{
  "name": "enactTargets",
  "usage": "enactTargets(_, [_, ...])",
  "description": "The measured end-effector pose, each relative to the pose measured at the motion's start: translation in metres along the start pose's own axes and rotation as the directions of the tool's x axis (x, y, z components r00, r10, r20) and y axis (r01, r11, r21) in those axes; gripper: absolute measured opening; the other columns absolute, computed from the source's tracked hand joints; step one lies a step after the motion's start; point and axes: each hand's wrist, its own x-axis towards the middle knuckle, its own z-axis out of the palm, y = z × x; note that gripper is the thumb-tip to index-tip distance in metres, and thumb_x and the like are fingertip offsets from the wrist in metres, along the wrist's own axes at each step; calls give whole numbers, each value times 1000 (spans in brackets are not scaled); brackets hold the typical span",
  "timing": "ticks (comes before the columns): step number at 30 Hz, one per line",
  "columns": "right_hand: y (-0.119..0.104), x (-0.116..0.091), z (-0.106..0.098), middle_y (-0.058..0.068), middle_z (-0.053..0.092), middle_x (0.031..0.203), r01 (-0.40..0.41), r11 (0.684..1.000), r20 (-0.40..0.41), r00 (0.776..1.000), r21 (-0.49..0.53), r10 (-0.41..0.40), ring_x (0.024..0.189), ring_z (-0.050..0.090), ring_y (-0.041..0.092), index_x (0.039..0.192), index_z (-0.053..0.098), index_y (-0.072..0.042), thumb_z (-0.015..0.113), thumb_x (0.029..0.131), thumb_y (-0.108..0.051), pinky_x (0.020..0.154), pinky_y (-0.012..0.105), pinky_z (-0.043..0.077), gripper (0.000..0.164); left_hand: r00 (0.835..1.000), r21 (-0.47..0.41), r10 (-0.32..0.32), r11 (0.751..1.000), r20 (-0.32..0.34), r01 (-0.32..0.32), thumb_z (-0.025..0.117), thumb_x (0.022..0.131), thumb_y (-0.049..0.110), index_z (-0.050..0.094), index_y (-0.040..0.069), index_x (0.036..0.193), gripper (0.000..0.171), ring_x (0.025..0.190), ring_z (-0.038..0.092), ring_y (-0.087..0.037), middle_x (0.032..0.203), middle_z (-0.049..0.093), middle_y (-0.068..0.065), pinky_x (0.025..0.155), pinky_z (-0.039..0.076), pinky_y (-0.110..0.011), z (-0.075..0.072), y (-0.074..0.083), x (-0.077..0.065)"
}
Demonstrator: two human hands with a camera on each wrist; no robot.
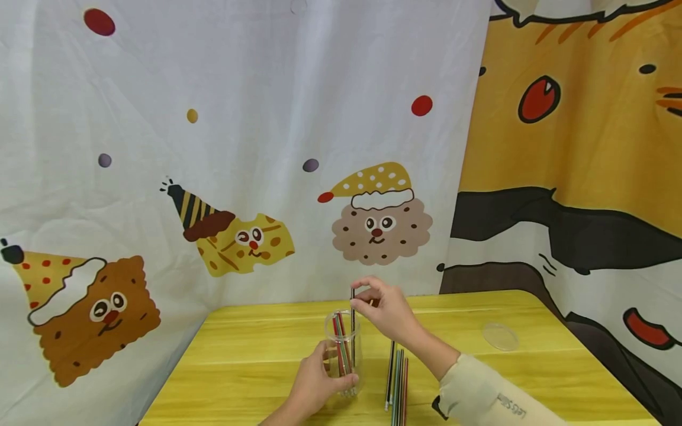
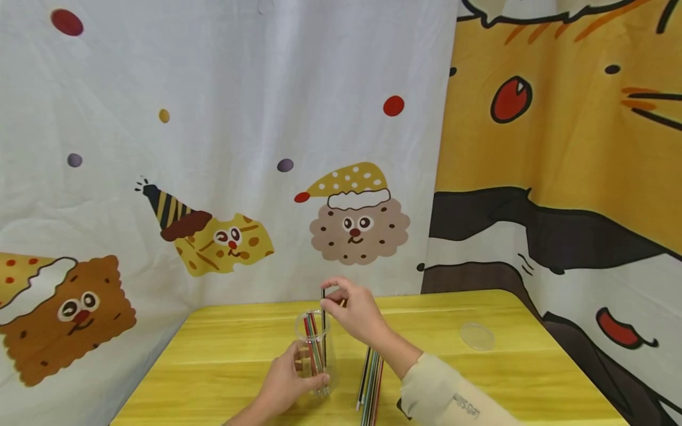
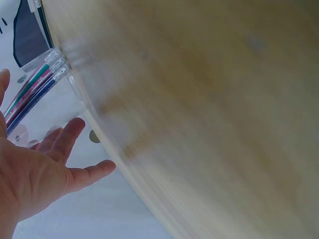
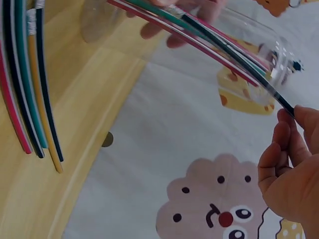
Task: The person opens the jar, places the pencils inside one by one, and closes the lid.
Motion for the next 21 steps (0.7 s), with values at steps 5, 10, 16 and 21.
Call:
enactTargets(5, [2, -4, 10, -1, 82, 96, 38, 996, 46, 998, -76, -35, 80, 72, 8, 123, 72, -20, 74, 103, -20, 64, 23, 54, 20, 1000, -4, 5, 1000, 4, -5, 94, 84, 40, 51, 2, 148, 86, 123, 69, -44, 140, 67, -24, 96, 63, -58, -1, 0, 0])
enactTargets(10, [3, -6, 15, -3, 81, 93, 54, 989, 79, 996, -139, -44, 81, 73, 6, 117, 74, -19, 75, 102, -19, 68, 23, 56, 15, 1000, -4, 17, 1000, 6, -17, 94, 84, 38, 51, 2, 148, 85, 124, 69, -44, 141, 67, -24, 96, 63, -58, -1, 1, -1])
enactTargets(16, [-2, -5, 17, -5, 80, 100, 77, 968, 96, 994, -239, -55, 89, 74, 11, 110, 80, -17, 75, 102, -19, 73, 25, 58, 10, 1000, 1, 30, 1000, 3, -30, 93, 85, 36, 51, 1, 147, 83, 123, 69, -45, 140, 67, -26, 96, 62, -60, -1, 2, -3])
enactTargets(21, [-5, -4, 16, -6, 81, 106, 139, 909, 93, 989, -392, -111, 101, 72, 15, 111, 83, -19, 75, 102, -19, 87, 36, 63, 12, 1000, 7, 21, 1000, 6, -21, 93, 85, 39, 52, 2, 147, 83, 124, 68, -45, 141, 67, -25, 96, 62, -59, -1, 2, -3])
